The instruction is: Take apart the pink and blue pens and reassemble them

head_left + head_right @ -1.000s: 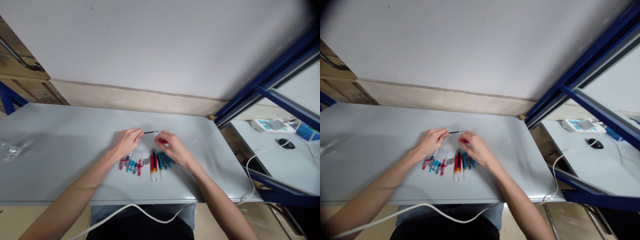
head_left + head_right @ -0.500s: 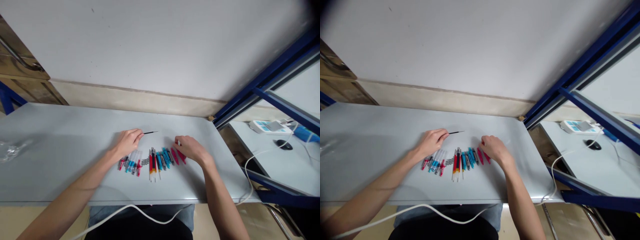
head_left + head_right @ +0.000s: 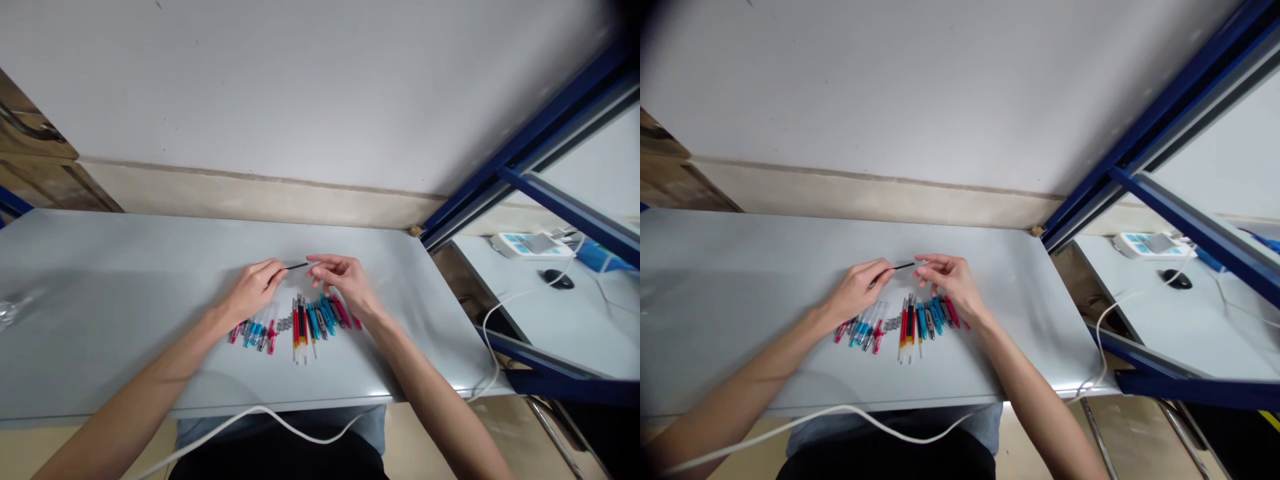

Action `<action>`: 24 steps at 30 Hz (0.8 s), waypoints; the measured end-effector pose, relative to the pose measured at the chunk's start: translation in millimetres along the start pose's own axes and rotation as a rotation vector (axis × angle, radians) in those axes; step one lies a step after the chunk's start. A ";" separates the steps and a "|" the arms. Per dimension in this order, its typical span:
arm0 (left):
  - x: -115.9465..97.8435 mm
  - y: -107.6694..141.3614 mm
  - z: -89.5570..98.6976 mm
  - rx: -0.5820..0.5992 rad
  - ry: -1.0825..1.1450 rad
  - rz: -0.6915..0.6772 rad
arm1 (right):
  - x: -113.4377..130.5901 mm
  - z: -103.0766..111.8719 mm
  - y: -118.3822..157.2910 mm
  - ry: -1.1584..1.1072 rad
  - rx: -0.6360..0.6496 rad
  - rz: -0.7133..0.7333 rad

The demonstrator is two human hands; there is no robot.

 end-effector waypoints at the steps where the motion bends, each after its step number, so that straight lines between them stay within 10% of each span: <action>1: -2.5 0.1 -1.3 0.007 0.004 -0.018 | -3.0 -5.3 0.6 -0.087 -0.016 -0.009; 10: -0.9 1.2 -0.4 0.008 -0.027 -0.019 | 16.2 41.4 2.5 -0.116 -0.406 0.145; 17: 8.1 1.3 2.6 0.001 -0.109 0.031 | 3.5 -12.1 13.4 0.333 0.111 -0.050; 24: 10.9 0.9 5.1 -0.022 -0.147 0.044 | -4.7 -27.7 20.6 0.727 0.143 0.042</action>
Point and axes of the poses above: each hand's wrist, its own y-axis away from the middle knuckle, its own z-axis out of the back of the hand, x = y × z, the point moved 8 cm from there along -y, towards the middle knuckle, and after that the axes turned 5 degrees about -x, right-handed, at the moved point
